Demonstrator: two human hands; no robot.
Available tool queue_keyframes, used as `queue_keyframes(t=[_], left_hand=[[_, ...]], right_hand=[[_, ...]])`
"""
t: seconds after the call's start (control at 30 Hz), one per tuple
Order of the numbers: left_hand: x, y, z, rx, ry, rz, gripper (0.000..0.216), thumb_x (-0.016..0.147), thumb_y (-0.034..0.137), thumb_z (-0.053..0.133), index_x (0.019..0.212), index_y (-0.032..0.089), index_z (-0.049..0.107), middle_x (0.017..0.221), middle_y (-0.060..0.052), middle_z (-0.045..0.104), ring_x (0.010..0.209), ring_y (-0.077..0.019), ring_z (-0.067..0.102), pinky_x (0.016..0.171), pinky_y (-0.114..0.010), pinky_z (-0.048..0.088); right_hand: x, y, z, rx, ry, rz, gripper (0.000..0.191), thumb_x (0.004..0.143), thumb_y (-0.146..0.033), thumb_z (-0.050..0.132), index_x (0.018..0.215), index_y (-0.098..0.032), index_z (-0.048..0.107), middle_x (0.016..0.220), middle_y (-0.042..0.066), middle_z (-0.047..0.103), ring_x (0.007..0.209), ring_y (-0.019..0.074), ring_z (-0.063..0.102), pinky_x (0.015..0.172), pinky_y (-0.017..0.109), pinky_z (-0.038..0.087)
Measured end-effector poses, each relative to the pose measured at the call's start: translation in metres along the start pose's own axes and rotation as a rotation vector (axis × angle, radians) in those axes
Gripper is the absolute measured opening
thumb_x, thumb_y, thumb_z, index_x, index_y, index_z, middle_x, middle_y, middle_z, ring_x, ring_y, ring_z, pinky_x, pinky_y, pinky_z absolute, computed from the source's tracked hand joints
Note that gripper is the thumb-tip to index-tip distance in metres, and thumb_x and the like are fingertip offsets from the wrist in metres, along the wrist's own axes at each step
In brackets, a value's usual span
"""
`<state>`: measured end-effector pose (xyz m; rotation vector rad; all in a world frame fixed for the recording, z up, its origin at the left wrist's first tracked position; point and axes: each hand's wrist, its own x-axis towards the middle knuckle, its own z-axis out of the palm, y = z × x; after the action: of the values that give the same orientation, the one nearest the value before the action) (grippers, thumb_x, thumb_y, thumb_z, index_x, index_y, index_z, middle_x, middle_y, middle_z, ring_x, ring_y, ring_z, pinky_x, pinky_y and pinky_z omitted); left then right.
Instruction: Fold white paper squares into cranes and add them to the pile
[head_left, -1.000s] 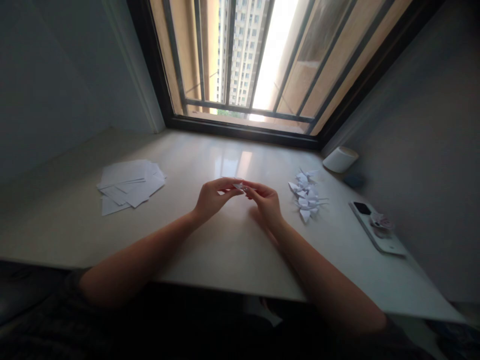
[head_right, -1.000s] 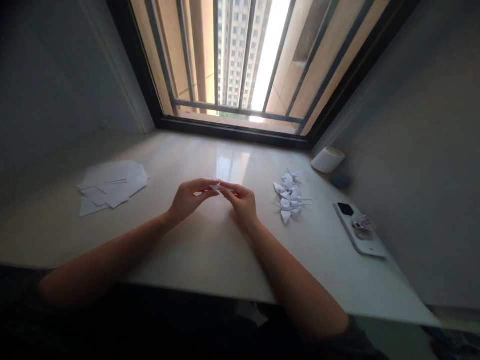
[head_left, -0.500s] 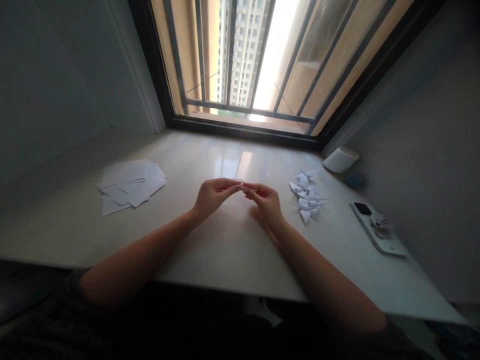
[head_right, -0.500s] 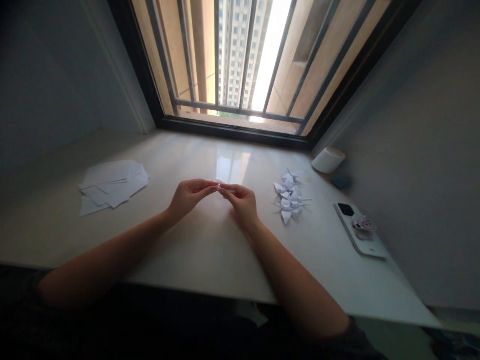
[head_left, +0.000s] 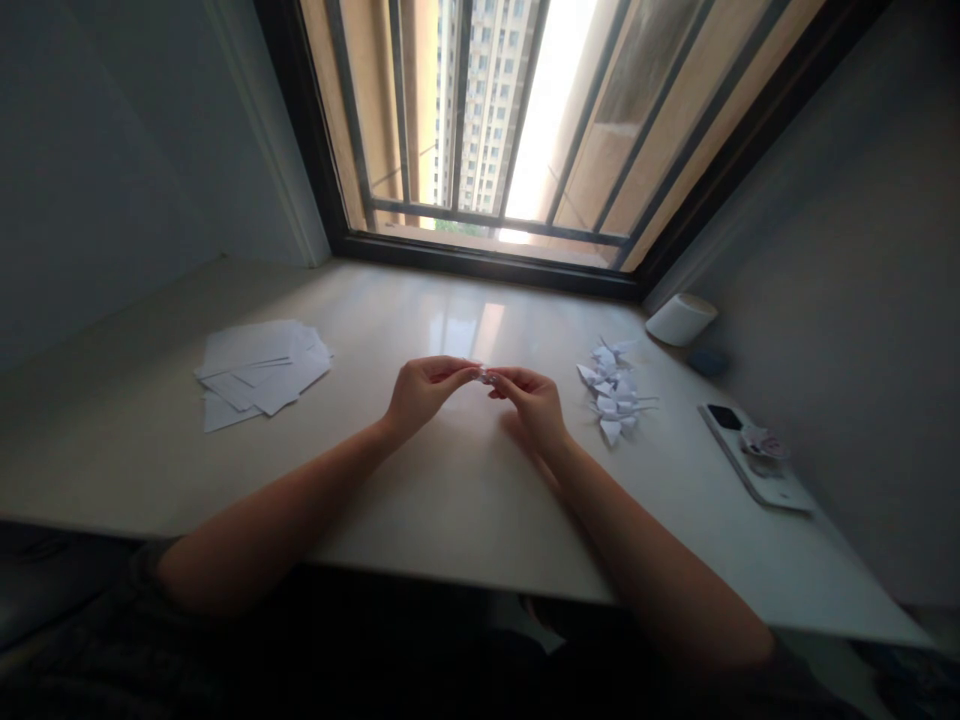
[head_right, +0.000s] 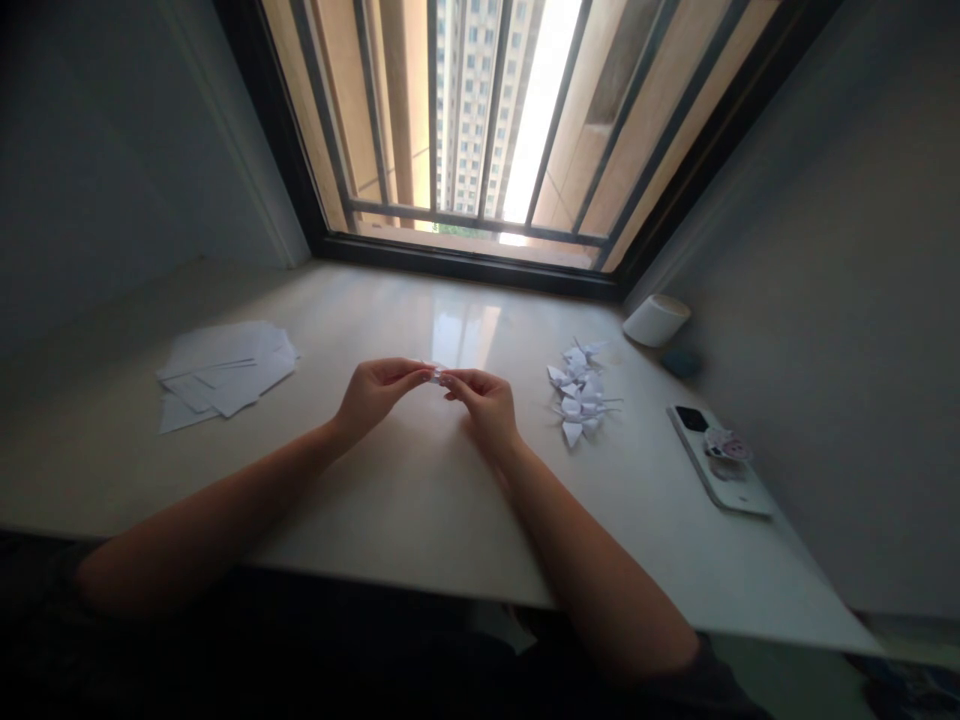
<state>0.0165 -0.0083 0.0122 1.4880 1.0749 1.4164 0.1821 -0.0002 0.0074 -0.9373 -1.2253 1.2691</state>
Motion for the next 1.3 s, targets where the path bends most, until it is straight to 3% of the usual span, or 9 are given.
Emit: queue_keyframes(t=[0.23, 0.6, 1.07, 1.3], left_hand=[[-0.004, 0.001, 0.002, 0.08, 0.074, 0.073, 0.024, 0.074, 0.041, 0.07, 0.082, 0.019, 0.075, 0.084, -0.005, 0.075, 0.082, -0.0204, 0.069, 0.077, -0.032, 0.054], [-0.006, 0.003, 0.0, 0.23, 0.122, 0.15, 0.024, 0.078, 0.044, 0.066, 0.08, 0.02, 0.073, 0.078, -0.003, 0.073, 0.072, -0.0167, 0.066, 0.063, -0.027, 0.051], [-0.008, 0.006, 0.003, 0.158, 0.135, 0.139, 0.024, 0.076, 0.043, 0.069, 0.081, 0.02, 0.072, 0.081, -0.005, 0.073, 0.076, -0.0175, 0.067, 0.066, -0.028, 0.053], [-0.009, 0.009, 0.004, 0.155, 0.146, 0.133, 0.022, 0.076, 0.041, 0.069, 0.079, 0.019, 0.072, 0.079, -0.004, 0.072, 0.075, -0.017, 0.067, 0.065, -0.027, 0.053]], right_hand=[[-0.003, 0.0, 0.005, -0.016, 0.074, -0.019, 0.019, 0.061, -0.037, 0.079, 0.072, -0.022, 0.076, 0.074, 0.004, 0.074, 0.062, 0.0155, 0.063, 0.066, 0.033, 0.052], [-0.004, 0.001, 0.006, 0.032, 0.069, 0.003, 0.02, 0.059, -0.034, 0.081, 0.075, -0.024, 0.076, 0.074, 0.003, 0.074, 0.062, 0.0158, 0.063, 0.066, 0.034, 0.051], [-0.004, 0.005, 0.007, 0.082, 0.09, 0.02, 0.03, 0.054, -0.037, 0.082, 0.08, -0.024, 0.076, 0.074, 0.003, 0.075, 0.057, 0.0144, 0.06, 0.06, 0.032, 0.052], [-0.001, 0.01, 0.003, 0.076, 0.073, 0.031, 0.022, 0.058, -0.03, 0.081, 0.079, -0.025, 0.077, 0.07, 0.002, 0.073, 0.058, 0.0139, 0.059, 0.062, 0.032, 0.047]])
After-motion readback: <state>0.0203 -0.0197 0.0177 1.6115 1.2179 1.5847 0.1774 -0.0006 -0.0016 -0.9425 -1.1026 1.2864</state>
